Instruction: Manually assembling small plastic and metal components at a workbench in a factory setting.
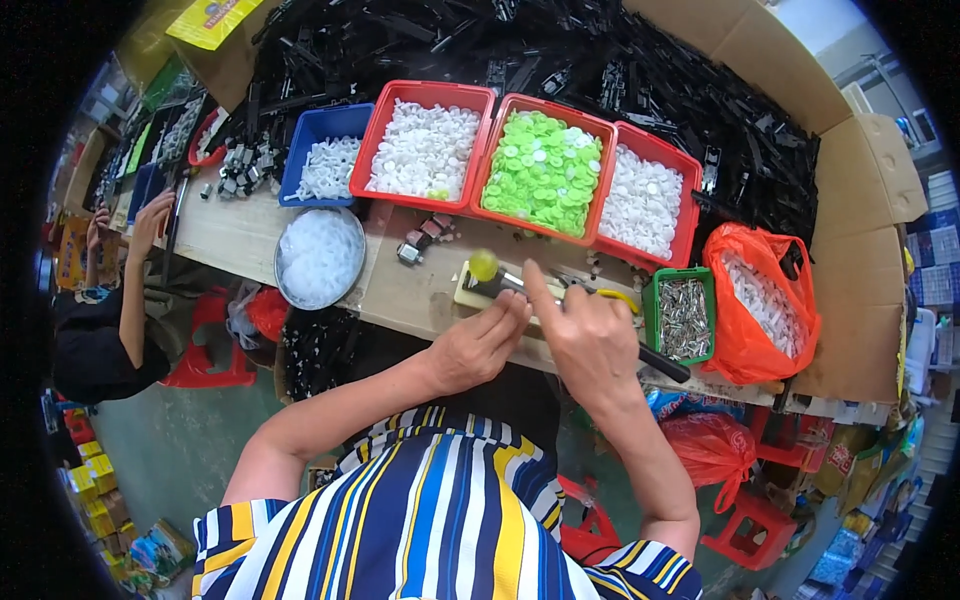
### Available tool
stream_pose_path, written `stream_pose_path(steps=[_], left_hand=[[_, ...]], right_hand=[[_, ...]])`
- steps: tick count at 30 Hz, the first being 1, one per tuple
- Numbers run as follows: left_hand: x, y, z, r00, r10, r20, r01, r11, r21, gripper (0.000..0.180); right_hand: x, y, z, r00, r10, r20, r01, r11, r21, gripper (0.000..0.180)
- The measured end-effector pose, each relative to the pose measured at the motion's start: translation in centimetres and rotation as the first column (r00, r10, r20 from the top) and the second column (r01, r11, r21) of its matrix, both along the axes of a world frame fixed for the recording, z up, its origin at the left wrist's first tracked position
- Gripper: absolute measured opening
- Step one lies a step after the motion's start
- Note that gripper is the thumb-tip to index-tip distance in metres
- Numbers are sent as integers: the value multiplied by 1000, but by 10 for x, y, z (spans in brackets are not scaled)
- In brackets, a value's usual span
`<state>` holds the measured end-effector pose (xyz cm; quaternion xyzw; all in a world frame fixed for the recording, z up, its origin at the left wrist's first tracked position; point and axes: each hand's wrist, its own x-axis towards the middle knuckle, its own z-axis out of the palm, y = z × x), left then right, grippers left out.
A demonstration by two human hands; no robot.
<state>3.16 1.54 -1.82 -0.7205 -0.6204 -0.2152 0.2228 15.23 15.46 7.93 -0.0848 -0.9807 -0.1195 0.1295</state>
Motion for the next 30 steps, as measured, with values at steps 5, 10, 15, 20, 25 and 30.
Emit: stream_pose_path(steps=[5,10,15,20,25,30], left_hand=[[2,-2,-3,998,-11,56,12,1000,-12,46],[-14,-25,6,972,-11,235,12,1000,-4,44],[-26,-29,7,977,42,208,-35,999,-40,45],[-27,-17,16,968,8,252,3,999,-45,45],[-20,3,15,981,-42,187,50,998,-39,41],[-19,11,15,996,-71,56,73,997,-27,39]], right_hand=[[0,1,-19,998,58,-12,-59,982,-179,50],[13,3,1,942,-63,-328,-37,956,-291,50],[37,1,-20,998,-47,-49,41,992,-116,56],[47,-6,-24,991,-87,-104,74,990,-122,55],[62,7,-9,931,-179,-318,103,965,-242,52],[79,9,-27,980,-196,27,198,969,-145,50]])
